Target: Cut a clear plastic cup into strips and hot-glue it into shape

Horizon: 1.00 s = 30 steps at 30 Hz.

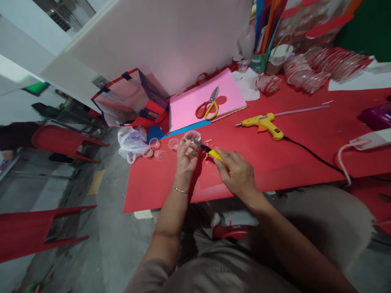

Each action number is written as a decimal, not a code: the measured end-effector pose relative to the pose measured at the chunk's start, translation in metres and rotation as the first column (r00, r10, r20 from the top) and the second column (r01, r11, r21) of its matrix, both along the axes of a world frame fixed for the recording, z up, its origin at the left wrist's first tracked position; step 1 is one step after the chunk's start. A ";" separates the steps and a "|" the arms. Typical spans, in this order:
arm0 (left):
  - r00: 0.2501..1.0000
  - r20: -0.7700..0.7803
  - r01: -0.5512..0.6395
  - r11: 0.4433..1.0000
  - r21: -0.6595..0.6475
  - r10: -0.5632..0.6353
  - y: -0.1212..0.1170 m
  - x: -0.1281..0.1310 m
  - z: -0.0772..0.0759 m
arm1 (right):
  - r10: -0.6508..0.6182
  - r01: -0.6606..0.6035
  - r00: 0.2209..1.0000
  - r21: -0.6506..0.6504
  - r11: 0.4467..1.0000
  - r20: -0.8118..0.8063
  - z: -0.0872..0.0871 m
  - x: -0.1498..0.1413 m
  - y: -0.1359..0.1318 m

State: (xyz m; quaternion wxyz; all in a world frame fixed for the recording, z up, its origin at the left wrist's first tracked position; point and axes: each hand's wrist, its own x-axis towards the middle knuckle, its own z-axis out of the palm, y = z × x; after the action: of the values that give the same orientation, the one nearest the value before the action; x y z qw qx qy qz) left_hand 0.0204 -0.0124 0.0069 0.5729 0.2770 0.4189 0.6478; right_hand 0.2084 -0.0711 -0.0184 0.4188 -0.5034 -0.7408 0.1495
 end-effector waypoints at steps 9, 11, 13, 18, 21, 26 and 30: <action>0.999 0.021 0.045 0.996 0.073 -0.046 -0.006 0.007 0.005 | -0.007 0.007 1.000 0.009 1.000 -0.012 0.001 0.001 0.001; 0.999 0.002 0.044 0.997 0.068 -0.044 -0.007 0.006 0.005 | -0.004 0.004 1.000 0.004 1.000 -0.012 0.002 0.002 0.001; 0.999 -0.019 0.030 0.997 0.065 -0.029 -0.007 0.005 0.005 | -0.009 0.009 1.000 0.000 1.000 -0.014 0.002 0.003 0.001; 0.999 0.002 0.047 0.992 0.113 -0.048 -0.007 0.004 0.003 | -0.058 0.058 0.998 -0.018 0.998 -0.015 0.004 0.007 0.002; 0.997 0.046 0.053 0.995 0.082 -0.057 -0.007 0.004 0.000 | -0.084 0.084 0.996 -0.019 0.996 -0.012 0.005 0.010 0.002; 0.999 0.023 -0.031 0.999 0.013 0.030 -0.003 0.007 -0.008 | -0.082 0.082 0.997 0.068 0.994 0.008 0.002 0.009 0.004; 0.996 0.076 -0.048 0.999 0.020 0.046 0.000 0.009 -0.009 | -0.074 0.072 0.997 0.101 0.992 0.022 0.000 0.006 0.005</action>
State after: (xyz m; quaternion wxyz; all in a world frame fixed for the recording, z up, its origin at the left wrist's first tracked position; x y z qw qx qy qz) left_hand 0.0290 -0.0122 -0.0021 0.5699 0.2484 0.3962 0.6757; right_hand 0.2146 -0.0664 -0.0187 0.4392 -0.5104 -0.7338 0.0901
